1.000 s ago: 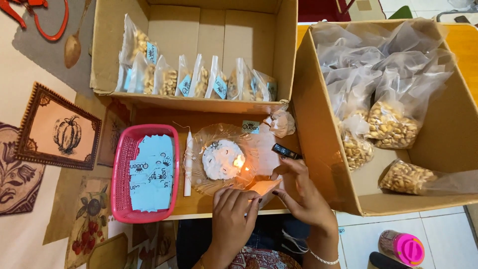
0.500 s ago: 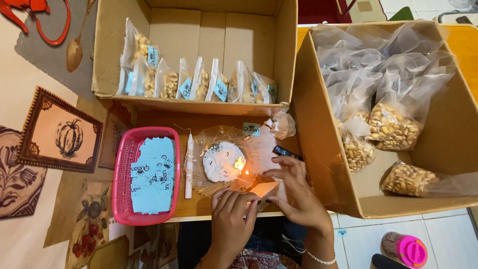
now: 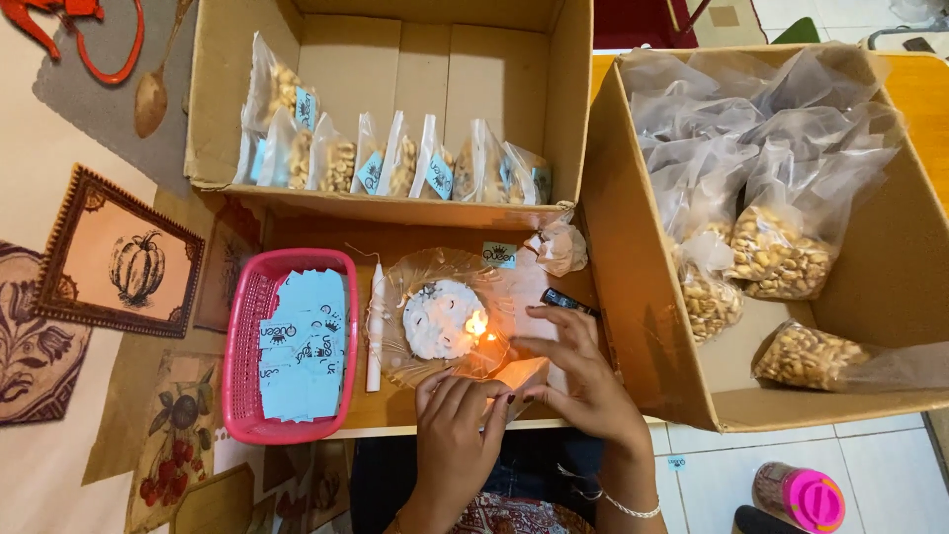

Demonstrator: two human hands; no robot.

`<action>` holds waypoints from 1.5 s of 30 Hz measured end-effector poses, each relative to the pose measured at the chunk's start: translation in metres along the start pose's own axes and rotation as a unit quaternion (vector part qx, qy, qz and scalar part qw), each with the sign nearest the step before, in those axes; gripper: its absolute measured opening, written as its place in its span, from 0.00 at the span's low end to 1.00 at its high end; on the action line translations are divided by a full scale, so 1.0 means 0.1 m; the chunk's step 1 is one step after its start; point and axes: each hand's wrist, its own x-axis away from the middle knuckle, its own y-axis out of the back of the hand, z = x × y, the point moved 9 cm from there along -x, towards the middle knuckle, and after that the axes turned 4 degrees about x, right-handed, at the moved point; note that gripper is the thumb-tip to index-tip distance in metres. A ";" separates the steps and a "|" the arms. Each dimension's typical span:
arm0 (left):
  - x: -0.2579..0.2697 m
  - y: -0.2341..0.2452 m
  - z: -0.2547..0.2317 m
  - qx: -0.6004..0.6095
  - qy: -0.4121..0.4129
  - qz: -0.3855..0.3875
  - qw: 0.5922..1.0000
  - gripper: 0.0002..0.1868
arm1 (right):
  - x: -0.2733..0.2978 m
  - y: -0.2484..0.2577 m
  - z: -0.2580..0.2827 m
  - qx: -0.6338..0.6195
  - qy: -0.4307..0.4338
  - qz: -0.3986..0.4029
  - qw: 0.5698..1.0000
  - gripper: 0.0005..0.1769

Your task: Sealing small plastic bags of cashews using a candle flame and placing them into a cardboard box.

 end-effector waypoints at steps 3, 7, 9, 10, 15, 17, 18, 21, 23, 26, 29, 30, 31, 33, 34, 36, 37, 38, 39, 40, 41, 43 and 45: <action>0.00 -0.01 0.01 0.007 -0.001 -0.003 1.000 0.03 | 0.04 -0.02 -0.15 -0.005 0.022 -0.043 0.999 0.05; -0.01 0.02 0.02 0.004 0.006 -0.003 1.000 0.02 | 0.05 -0.01 -0.17 -0.026 0.034 -0.055 0.998 0.10; 0.00 0.03 0.03 0.003 0.002 -0.007 1.000 0.02 | 0.05 -0.02 -0.17 -0.051 0.032 -0.033 0.998 0.21; 0.00 0.02 0.03 0.003 0.002 -0.007 1.000 0.02 | 0.04 -0.02 -0.15 -0.051 0.032 -0.033 0.998 0.21; 0.00 -0.01 0.05 -0.001 0.010 0.007 1.000 0.03 | 0.06 0.03 -0.18 -0.040 0.061 -0.081 0.994 0.07; 0.00 -0.02 0.05 0.003 0.009 0.009 1.000 0.03 | 0.05 0.03 -0.19 -0.047 0.049 -0.087 0.994 0.07; 0.00 -0.02 0.05 0.007 0.007 0.010 1.000 0.03 | 0.05 0.04 -0.20 -0.054 0.038 -0.093 0.993 0.08; -0.01 -0.02 0.04 0.010 0.007 0.010 1.000 0.02 | 0.05 -0.04 -0.30 -0.113 -0.040 -0.029 0.992 0.31; -0.01 -0.02 0.06 0.010 0.009 0.012 1.000 0.02 | 0.05 -0.06 -0.33 -0.129 -0.032 -0.028 0.991 0.27; -0.02 -0.05 0.09 0.009 0.011 0.014 1.000 0.03 | 0.02 -0.05 -0.32 -0.130 -0.011 -0.047 0.990 0.13; -0.03 -0.04 0.14 0.026 0.032 0.023 0.999 0.03 | -0.01 -0.06 -0.32 -0.117 0.000 -0.077 0.990 0.06; -0.04 -0.05 0.17 0.046 0.048 0.031 0.997 0.03 | -0.02 -0.05 -0.33 -0.115 0.000 -0.090 0.989 0.05; -0.04 -0.05 0.20 0.046 0.050 0.031 0.997 0.03 | -0.03 -0.06 -0.33 -0.115 -0.001 -0.089 0.989 0.05; -0.02 -0.07 0.31 0.071 0.089 0.044 0.993 0.06 | -0.08 -0.12 -0.35 -0.130 -0.012 -0.066 0.989 0.03; -0.04 -0.08 0.34 0.071 0.090 0.043 0.992 0.06 | -0.11 -0.12 -0.35 -0.130 -0.011 -0.065 0.989 0.03; -0.03 -0.08 0.45 0.072 0.128 0.044 0.988 0.06 | -0.14 -0.18 -0.35 -0.163 -0.027 -0.045 0.985 0.04; -0.04 -0.09 0.47 0.072 0.129 0.044 0.988 0.06 | -0.16 -0.20 -0.33 -0.163 -0.027 -0.044 0.985 0.04; -0.03 -0.10 0.52 0.074 0.145 0.044 0.986 0.06 | -0.17 -0.24 -0.40 -0.165 -0.081 -0.042 0.982 0.05; -0.03 -0.11 0.57 0.076 0.160 0.045 0.983 0.06 | -0.18 -0.28 -0.47 -0.167 -0.134 -0.040 0.976 0.07; -0.05 -0.11 0.60 0.076 0.160 0.045 0.983 0.06 | -0.16 -0.33 -0.54 -0.166 -0.134 -0.039 0.976 0.07; -0.03 -0.15 0.69 0.098 0.201 0.056 0.973 0.06 | -0.13 -0.38 -0.65 -0.146 -0.165 -0.044 0.975 0.05; -0.01 -0.20 0.82 0.118 0.242 0.067 0.961 0.07 | -0.11 -0.45 -0.79 -0.126 -0.195 -0.047 0.972 0.03; 0.00 -0.26 0.88 0.102 0.234 0.081 0.964 0.08 | -0.07 -0.51 -0.91 -0.119 -0.243 -0.039 0.962 0.05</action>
